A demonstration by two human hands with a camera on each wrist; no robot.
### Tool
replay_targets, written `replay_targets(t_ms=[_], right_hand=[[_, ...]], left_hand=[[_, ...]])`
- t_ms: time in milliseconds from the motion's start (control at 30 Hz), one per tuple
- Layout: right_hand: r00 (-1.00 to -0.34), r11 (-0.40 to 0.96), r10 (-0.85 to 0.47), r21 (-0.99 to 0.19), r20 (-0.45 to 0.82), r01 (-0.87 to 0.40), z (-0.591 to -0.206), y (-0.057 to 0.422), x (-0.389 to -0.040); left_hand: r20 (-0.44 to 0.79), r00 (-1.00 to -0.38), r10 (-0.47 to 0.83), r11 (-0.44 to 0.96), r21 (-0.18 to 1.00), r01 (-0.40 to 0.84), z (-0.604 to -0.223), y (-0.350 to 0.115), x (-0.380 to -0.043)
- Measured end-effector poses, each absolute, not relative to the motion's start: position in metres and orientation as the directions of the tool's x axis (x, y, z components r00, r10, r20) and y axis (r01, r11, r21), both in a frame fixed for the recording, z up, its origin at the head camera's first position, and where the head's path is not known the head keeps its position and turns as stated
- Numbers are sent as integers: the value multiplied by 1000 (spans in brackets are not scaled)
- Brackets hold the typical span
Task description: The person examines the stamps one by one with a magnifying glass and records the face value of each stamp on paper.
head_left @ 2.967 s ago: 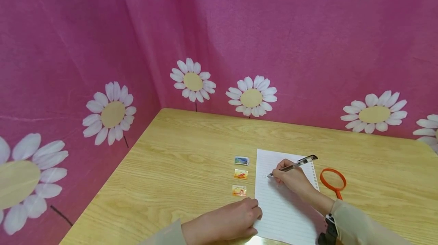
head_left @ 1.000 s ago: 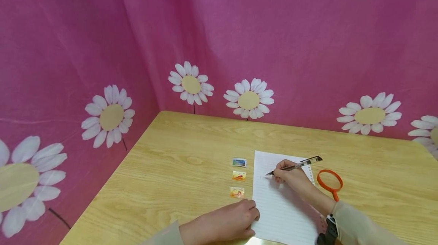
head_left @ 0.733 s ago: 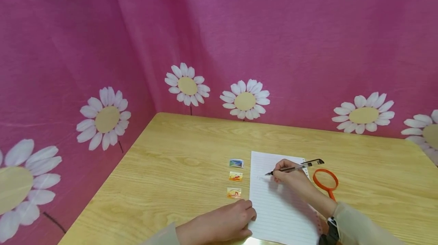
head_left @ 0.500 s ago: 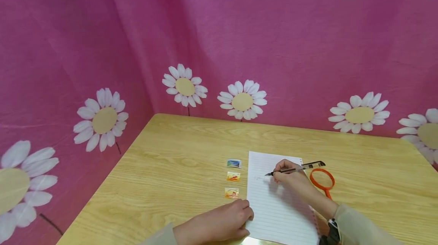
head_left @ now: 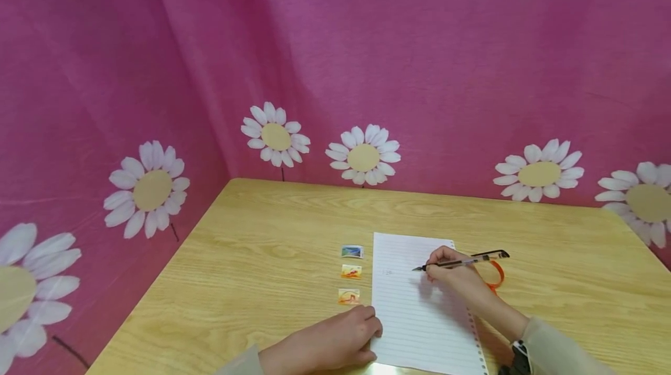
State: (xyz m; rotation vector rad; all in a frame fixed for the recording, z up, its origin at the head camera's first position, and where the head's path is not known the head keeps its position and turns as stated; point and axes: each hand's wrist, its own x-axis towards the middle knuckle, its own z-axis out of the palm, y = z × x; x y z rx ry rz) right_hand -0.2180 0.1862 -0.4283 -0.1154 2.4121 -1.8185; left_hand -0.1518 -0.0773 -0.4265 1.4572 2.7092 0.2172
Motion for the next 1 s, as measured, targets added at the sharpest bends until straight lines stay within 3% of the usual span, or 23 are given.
replay_targets(t_ms=[633,1000], right_hand=[[-995,289,-100,-957,7,-36,-427,233,-212],[-995,218,-95,-976,-2,-19,-428,260,-208]], left_hand=[[33,-548,836,533,189,825,-426,-80,-151],[11,-552,834,542,182,821,-424,-78,-150]])
